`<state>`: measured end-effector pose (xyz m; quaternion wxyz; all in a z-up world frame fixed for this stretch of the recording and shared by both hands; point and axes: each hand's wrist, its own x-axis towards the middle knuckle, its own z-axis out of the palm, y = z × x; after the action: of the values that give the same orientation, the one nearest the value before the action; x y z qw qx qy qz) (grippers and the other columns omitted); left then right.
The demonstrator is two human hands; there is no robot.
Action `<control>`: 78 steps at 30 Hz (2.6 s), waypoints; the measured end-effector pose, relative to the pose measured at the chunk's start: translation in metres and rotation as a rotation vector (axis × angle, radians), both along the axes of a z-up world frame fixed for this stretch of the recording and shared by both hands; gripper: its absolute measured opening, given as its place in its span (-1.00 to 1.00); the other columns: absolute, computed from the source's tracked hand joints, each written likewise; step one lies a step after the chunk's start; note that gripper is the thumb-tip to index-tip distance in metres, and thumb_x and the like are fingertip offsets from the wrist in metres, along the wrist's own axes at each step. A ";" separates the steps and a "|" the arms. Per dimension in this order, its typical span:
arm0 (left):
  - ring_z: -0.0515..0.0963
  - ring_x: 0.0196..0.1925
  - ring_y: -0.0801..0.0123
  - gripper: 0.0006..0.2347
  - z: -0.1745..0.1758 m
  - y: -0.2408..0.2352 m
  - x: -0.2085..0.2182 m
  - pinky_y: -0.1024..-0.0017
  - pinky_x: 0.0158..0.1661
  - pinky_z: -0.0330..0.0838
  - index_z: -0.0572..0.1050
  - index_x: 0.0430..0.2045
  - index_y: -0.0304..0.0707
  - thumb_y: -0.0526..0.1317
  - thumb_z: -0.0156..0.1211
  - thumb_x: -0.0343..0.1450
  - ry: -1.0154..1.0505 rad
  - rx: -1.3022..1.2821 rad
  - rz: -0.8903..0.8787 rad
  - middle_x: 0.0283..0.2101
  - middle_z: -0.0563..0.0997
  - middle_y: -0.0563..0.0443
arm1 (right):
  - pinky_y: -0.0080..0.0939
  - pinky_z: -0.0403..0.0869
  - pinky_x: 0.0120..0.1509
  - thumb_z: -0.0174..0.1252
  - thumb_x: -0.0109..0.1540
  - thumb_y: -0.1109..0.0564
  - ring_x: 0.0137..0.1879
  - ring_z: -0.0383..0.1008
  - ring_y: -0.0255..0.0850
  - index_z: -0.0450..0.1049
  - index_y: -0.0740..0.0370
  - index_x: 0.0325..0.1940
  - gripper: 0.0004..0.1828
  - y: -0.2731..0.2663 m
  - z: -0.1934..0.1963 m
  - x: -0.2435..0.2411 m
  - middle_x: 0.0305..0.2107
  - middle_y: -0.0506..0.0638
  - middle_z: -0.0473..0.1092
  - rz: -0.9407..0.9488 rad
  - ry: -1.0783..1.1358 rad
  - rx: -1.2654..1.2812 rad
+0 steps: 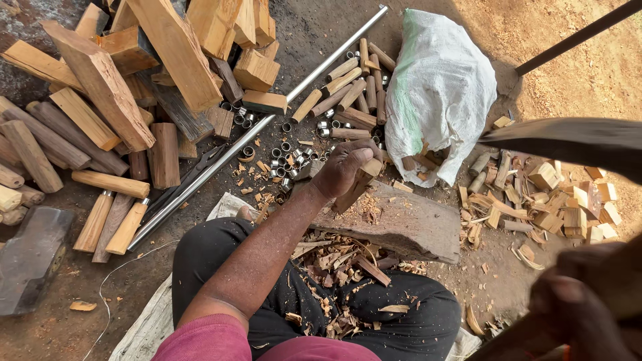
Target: The person sits on the ground and uses a hammer to repeatedly strike a small wooden block held against a larger wooden support. The person shapes the wood by hand, creating wood shavings that accumulate on the ground.
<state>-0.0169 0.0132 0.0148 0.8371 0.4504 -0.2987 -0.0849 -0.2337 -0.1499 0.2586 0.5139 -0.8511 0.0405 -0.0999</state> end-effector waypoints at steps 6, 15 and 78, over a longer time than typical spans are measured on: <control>0.53 -0.38 0.45 -0.70 0.006 -0.003 -0.001 0.37 -0.33 0.53 0.51 -0.38 -0.28 -0.09 -0.16 0.51 0.067 0.033 -0.028 -0.42 0.53 0.07 | -0.32 0.48 -0.27 0.22 0.19 0.40 -0.26 0.38 -0.37 -0.08 0.10 0.68 0.03 0.004 -0.051 0.016 -0.06 -0.05 0.42 0.130 0.087 -0.035; 0.49 -0.29 0.44 -0.70 -0.001 -0.001 0.002 0.40 -0.20 0.46 0.50 -0.34 -0.28 -0.06 -0.12 0.56 0.012 -0.009 -0.006 -0.37 0.50 0.07 | -0.28 0.50 -0.33 0.22 0.18 0.42 -0.29 0.46 -0.32 0.04 0.14 0.55 -0.10 -0.048 0.005 -0.018 -0.17 0.08 0.46 -0.085 -0.066 -0.018; 0.60 -0.45 0.38 -0.63 0.000 -0.005 0.005 0.39 -0.47 0.57 0.48 -0.41 -0.30 0.02 -0.18 0.54 0.098 -0.036 0.110 -0.45 0.55 -0.06 | -0.20 0.50 -0.36 0.22 0.26 0.39 -0.39 0.46 -0.16 -0.12 0.01 0.76 0.07 0.036 -0.070 0.031 -0.23 0.19 0.53 0.102 0.304 -0.111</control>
<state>-0.0119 0.0080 0.0148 0.8620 0.4465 -0.2335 -0.0552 -0.2030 -0.1136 0.1889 0.4586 -0.8843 0.0689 0.0543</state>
